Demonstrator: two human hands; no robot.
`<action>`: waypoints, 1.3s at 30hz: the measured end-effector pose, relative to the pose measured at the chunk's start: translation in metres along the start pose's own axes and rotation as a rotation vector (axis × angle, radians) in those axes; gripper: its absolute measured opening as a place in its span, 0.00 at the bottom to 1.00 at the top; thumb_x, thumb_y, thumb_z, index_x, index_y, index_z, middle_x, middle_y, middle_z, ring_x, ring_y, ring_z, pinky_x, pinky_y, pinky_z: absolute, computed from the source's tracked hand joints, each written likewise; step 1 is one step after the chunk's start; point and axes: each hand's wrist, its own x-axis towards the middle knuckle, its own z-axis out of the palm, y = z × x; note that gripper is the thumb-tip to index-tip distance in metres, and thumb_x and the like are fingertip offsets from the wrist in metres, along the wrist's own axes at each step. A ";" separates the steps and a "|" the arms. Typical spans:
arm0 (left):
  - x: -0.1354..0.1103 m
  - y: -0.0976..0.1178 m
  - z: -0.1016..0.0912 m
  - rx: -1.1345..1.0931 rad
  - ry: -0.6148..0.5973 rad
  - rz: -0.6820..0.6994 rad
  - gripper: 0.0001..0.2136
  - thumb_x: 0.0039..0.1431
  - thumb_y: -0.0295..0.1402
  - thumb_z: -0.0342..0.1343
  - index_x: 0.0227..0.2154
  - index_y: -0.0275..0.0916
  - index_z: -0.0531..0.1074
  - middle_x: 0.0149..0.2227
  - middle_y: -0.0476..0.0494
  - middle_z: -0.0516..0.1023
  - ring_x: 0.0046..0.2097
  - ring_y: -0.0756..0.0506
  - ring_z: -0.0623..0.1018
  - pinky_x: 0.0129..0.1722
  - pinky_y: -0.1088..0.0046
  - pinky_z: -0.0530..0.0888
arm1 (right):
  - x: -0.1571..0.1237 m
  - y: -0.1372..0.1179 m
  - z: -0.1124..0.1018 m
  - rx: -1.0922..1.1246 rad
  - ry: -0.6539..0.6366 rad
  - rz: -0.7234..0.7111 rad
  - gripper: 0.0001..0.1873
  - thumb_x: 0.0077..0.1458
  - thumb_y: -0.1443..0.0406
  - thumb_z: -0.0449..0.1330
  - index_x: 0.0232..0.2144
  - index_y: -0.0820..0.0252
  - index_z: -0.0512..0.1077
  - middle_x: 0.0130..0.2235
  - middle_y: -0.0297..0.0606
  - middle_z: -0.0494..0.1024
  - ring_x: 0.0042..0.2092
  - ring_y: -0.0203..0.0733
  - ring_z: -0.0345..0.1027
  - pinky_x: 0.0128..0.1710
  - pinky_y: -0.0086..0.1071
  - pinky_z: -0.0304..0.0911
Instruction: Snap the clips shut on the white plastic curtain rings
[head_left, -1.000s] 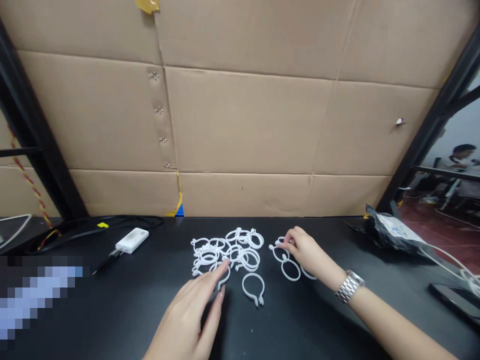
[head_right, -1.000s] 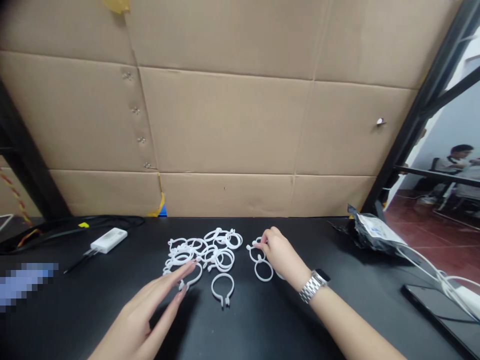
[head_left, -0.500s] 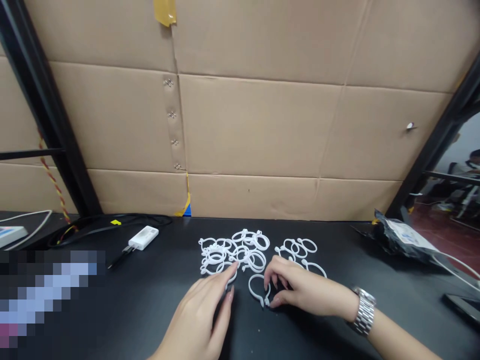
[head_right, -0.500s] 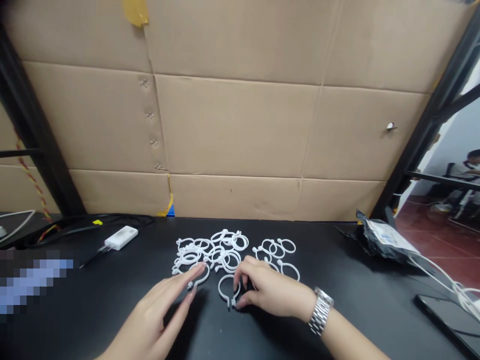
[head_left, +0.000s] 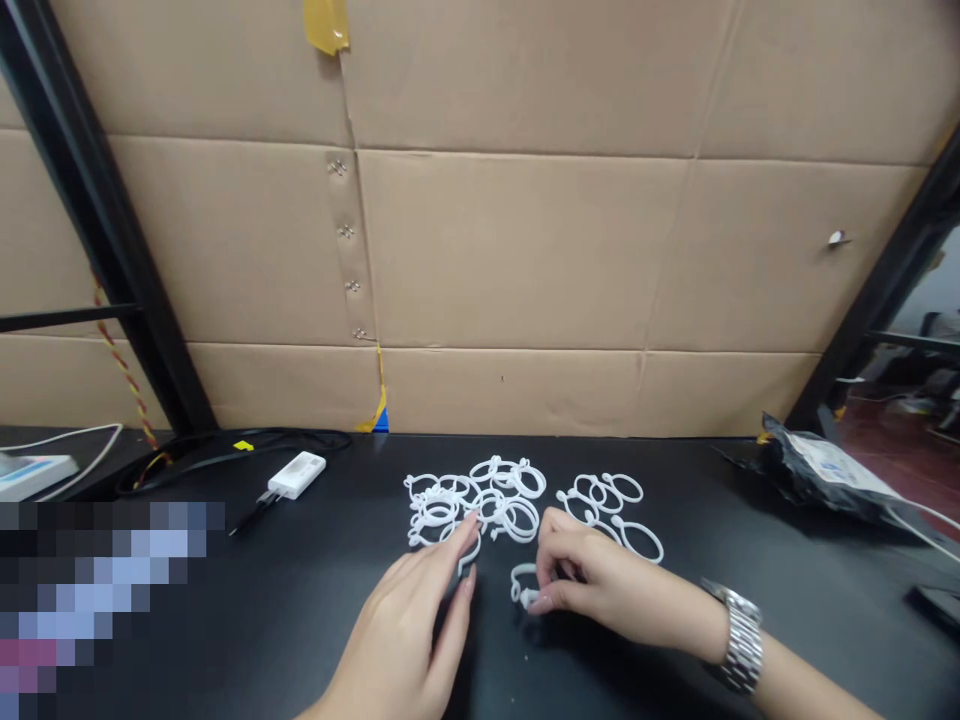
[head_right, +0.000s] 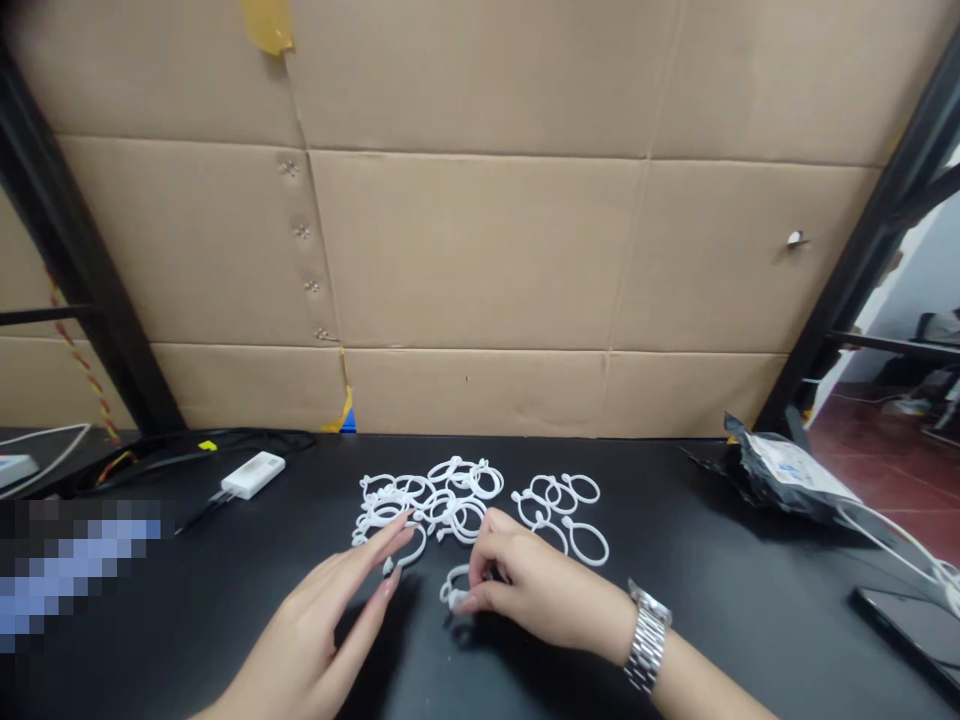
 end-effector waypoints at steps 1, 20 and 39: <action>0.000 0.000 0.000 -0.001 -0.010 0.003 0.21 0.61 0.26 0.46 0.58 0.39 0.54 0.52 0.39 0.72 0.50 0.44 0.75 0.46 0.66 0.75 | 0.000 -0.004 0.001 0.056 0.010 -0.003 0.09 0.50 0.60 0.63 0.25 0.58 0.70 0.33 0.30 0.61 0.33 0.35 0.57 0.34 0.29 0.57; 0.008 0.007 -0.002 -0.533 -0.214 -0.455 0.12 0.59 0.38 0.53 0.45 0.50 0.73 0.47 0.50 0.77 0.49 0.43 0.75 0.51 0.66 0.71 | 0.000 -0.018 0.033 0.941 0.109 0.098 0.13 0.56 0.58 0.58 0.25 0.61 0.67 0.22 0.30 0.69 0.20 0.27 0.53 0.20 0.25 0.44; 0.026 -0.004 -0.024 -0.909 0.206 -0.671 0.12 0.59 0.36 0.53 0.46 0.46 0.69 0.53 0.48 0.72 0.56 0.44 0.68 0.56 0.64 0.64 | -0.027 -0.017 0.035 -0.478 0.329 0.264 0.18 0.62 0.61 0.46 0.23 0.58 0.67 0.26 0.38 0.76 0.27 0.42 0.69 0.30 0.34 0.58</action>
